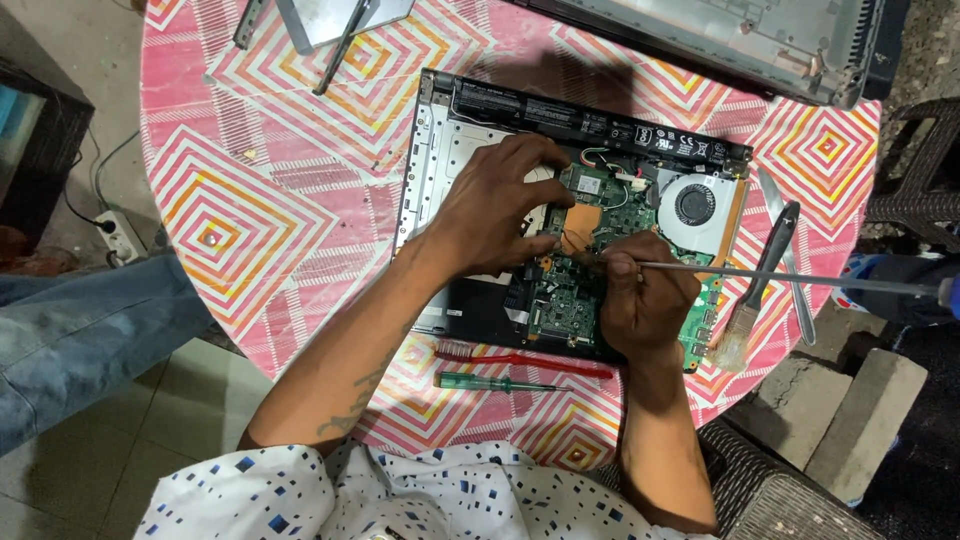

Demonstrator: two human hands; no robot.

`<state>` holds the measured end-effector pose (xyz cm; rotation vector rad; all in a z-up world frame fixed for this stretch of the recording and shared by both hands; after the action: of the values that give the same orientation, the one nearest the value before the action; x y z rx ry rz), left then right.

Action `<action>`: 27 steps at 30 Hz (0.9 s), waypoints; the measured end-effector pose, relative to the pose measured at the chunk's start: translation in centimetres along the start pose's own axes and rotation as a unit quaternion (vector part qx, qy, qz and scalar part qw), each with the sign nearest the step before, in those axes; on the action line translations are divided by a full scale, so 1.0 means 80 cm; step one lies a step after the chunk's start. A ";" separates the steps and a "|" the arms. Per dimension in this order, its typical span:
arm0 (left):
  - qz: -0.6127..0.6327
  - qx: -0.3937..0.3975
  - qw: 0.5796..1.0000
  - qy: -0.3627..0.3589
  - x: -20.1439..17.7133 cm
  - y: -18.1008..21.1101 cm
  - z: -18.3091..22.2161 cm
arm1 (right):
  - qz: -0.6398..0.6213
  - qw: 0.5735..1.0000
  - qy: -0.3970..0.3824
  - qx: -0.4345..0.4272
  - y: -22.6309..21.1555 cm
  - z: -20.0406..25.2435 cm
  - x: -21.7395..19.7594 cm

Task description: A person is installing or repairing a laptop cooling system by manipulating the fan and screws on the motherboard.

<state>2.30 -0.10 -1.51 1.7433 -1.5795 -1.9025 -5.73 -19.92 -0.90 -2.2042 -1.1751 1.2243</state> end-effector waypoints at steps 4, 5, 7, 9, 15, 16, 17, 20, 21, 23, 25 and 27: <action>-0.008 -0.006 1.000 -0.007 -0.001 0.003 -0.001 | -0.020 1.000 -0.008 -0.014 0.002 -0.001 0.001; -0.009 -0.006 1.000 -0.006 -0.001 0.003 -0.001 | -0.007 1.000 -0.009 -0.016 0.000 -0.002 0.002; -0.011 -0.005 1.000 -0.003 0.000 0.002 -0.001 | 0.006 1.000 -0.011 -0.018 -0.004 -0.004 0.001; -0.009 -0.004 1.000 -0.008 0.001 0.000 -0.002 | 0.009 1.000 -0.021 -0.018 -0.007 -0.006 0.000; -0.014 0.006 1.000 0.012 0.000 0.001 0.001 | 0.045 0.998 -0.038 -0.028 -0.013 -0.010 0.001; -0.015 0.007 1.000 0.013 -0.001 0.002 0.001 | 0.046 0.998 -0.037 -0.030 -0.014 -0.010 0.000; -0.016 0.007 1.000 0.011 -0.002 0.003 0.001 | 0.055 0.997 -0.042 -0.026 -0.015 -0.011 0.000; -0.016 0.009 1.000 0.011 -0.003 0.004 0.002 | 0.075 0.996 -0.045 -0.020 -0.026 -0.015 -0.001; -0.015 0.010 1.000 0.011 -0.004 0.005 0.003 | 0.086 0.995 -0.043 -0.016 -0.030 -0.017 -0.001; -0.012 0.013 1.000 0.014 -0.003 0.005 0.005 | 0.083 0.996 -0.037 -0.021 -0.031 -0.018 0.000; -0.010 0.017 1.000 0.018 -0.003 0.004 0.005 | 0.081 0.996 -0.030 -0.026 -0.031 -0.020 0.002; -0.005 0.024 0.999 0.020 -0.002 0.004 0.006 | 0.064 0.998 -0.018 -0.012 -0.031 -0.020 0.005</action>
<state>1.85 0.16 -1.26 1.8001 -1.6196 -1.8360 -5.52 -18.00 1.31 -2.3158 -1.0830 1.3111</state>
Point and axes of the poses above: each hand's wrist, its own z-axis away from the middle knuckle, its own x-axis out of the palm, y = z × x, the point moved 1 cm from there along -z, towards the middle knuckle, and after that the axes turned 5 degrees about z, right-handed, at the moved point
